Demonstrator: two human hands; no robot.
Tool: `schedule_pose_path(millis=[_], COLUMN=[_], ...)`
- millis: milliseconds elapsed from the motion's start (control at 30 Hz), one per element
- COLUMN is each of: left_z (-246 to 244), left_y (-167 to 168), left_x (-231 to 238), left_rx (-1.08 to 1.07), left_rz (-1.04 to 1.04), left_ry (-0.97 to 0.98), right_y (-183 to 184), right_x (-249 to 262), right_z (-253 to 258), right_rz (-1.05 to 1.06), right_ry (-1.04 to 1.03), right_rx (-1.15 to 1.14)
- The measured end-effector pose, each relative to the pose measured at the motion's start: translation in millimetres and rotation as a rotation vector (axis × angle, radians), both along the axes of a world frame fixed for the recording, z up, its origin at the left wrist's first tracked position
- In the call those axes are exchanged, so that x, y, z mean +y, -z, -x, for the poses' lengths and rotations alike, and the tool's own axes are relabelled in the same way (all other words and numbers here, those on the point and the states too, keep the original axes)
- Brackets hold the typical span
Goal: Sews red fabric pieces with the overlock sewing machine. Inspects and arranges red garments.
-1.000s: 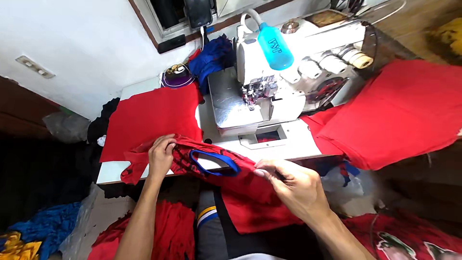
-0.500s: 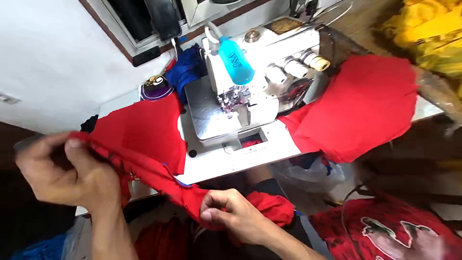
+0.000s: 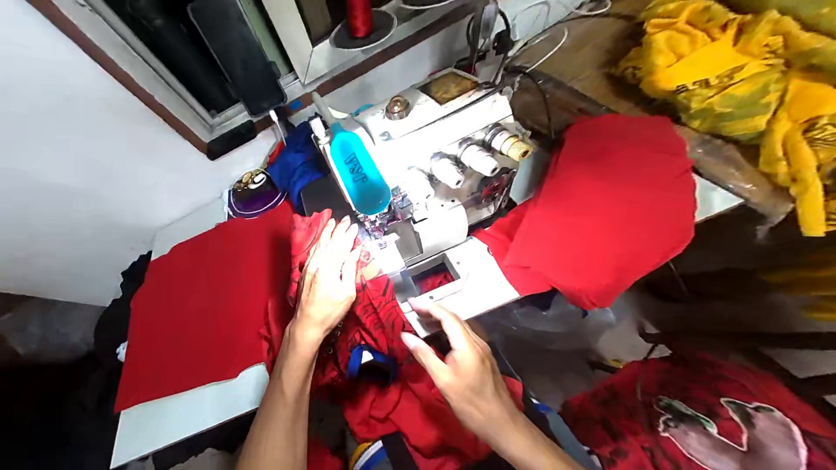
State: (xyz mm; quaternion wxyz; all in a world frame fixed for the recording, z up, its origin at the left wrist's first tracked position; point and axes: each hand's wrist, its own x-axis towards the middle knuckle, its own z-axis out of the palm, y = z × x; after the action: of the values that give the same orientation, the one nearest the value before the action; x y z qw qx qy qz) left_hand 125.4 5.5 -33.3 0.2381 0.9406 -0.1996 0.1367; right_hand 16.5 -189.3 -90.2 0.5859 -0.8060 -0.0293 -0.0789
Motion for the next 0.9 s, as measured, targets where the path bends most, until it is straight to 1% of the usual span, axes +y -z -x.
schedule_pose_path(millis=[67, 100, 133, 167, 267, 367, 400, 433, 500, 533, 567, 600, 633, 667, 733, 767, 800, 833, 900], left_z=[1, 2, 1, -2, -22, -51, -53, -49, -25, -6, 16, 38, 56, 66, 67, 60, 52, 44, 33], left_y=[-1, -2, -2, -3, -7, -13, -14, -13, -17, -21, -23, -20, -12, 2, 34, 50, 62, 70, 81], left_x=[-2, -2, -2, -3, -6, -9, -9, -11, -25, -37, -54, -75, -100, -130, -189, -212, -230, -241, -248], left_rx=[0.032, 0.038, 0.038, 0.036, 0.107, 0.116, 0.090, 0.009, -0.281, -0.375, -0.413, -0.407, -0.360, -0.293, -0.139, -0.115, -0.114, -0.125, -0.166], left_rz=[-0.034, -0.049, -0.071, -0.099, -0.182, -0.236, -0.219, -0.178, -0.062, 0.011, 0.087, 0.142, 0.169, 0.162, 0.114, 0.103, 0.078, 0.039, -0.027], left_ry=[-0.002, -0.002, -0.007, -0.020, -0.056, -0.095, -0.134, -0.191, -0.313, -0.352, -0.317, -0.212, -0.060, 0.097, 0.361, 0.438, 0.476, 0.491, 0.491], right_y=[-9, -9, -9, -10, -13, -19, -18, -13, 2, 11, 18, 25, 29, 30, 29, 25, 20, 15, 5], right_x=[10, 10, 9, 6, -5, -16, -23, -33, -64, -83, -102, -118, -131, -141, -154, -160, -166, -176, -200], right_z=[-27, -36, -43, -47, -54, -55, -49, -40, -17, -6, 4, 11, 14, 14, 11, 8, 2, -4, -24], right_rz=[-0.144, -0.213, -0.257, -0.256, -0.266, -0.269, -0.279, -0.310, -0.407, -0.442, -0.466, -0.486, -0.506, -0.517, -0.503, -0.449, -0.359, -0.233, 0.091], right_ry=[-0.101, -0.146, -0.174, -0.183, -0.088, -0.015, -0.013, -0.013, 0.027, 0.086, 0.178, 0.292, 0.417, 0.539, 0.703, 0.751, 0.770, 0.757, 0.671], right_rx=[0.223, 0.284, 0.299, 0.287, 0.238, 0.200, 0.191, 0.185, 0.178, 0.204, 0.236, 0.272, 0.297, 0.293, 0.220, 0.175, 0.124, 0.074, 0.021])
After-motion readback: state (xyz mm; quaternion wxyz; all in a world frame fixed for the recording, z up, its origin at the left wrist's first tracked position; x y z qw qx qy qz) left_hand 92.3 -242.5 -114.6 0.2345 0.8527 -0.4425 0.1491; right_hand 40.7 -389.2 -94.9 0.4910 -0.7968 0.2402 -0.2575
